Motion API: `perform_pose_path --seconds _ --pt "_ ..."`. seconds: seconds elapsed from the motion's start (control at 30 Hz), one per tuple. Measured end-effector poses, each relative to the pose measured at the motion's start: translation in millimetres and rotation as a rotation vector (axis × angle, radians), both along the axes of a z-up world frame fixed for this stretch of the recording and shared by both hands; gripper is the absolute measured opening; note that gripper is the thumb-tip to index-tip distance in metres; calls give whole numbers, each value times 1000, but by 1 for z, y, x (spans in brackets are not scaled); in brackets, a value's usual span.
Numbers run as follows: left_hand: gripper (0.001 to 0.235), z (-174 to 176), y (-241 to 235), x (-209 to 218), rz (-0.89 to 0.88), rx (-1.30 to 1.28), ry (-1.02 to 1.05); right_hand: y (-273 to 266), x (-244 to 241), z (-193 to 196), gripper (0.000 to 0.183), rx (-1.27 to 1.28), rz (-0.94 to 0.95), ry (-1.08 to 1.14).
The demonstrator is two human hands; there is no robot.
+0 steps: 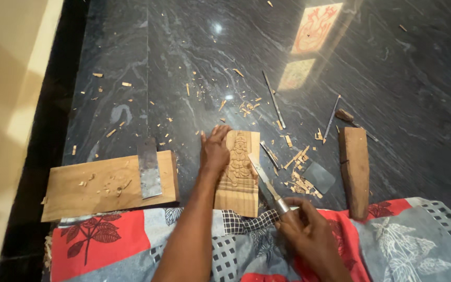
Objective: The person carves a decorative design into a small rectangular wooden block using a chisel and a wooden mallet. They hold the chisel with one hand and strike it with the mallet to remove wood shavings, occasionally adjusting the block's position.
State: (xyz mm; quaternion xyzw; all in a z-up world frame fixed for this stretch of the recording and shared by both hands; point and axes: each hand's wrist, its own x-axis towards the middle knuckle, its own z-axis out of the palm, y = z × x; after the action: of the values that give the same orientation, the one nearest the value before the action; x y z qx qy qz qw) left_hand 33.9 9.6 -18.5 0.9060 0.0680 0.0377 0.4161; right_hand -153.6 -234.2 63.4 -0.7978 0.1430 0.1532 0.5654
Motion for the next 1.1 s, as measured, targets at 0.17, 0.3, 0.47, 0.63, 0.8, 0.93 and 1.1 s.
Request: perform_pose_path --seconds 0.17,0.3,0.47,0.63,0.8,0.93,1.1 --pt "34 -1 -18 -13 63 19 -104 10 -6 8 46 -374 91 -339" --pt "34 -3 -12 -13 39 12 -154 20 -10 11 52 -532 49 -164" --pt "34 -9 -15 -12 44 31 -168 19 -13 5 48 -468 107 -349" --pt "35 -6 -15 -13 41 40 -119 19 -12 4 51 -478 104 -322" --pt "35 -2 -16 -12 42 36 -62 19 -13 6 50 -468 101 -317" --pt "35 0 -16 -12 40 55 -70 18 -11 7 50 -526 132 -389" --pt "33 2 -16 -12 51 51 -78 10 -6 11 48 -526 174 -419"
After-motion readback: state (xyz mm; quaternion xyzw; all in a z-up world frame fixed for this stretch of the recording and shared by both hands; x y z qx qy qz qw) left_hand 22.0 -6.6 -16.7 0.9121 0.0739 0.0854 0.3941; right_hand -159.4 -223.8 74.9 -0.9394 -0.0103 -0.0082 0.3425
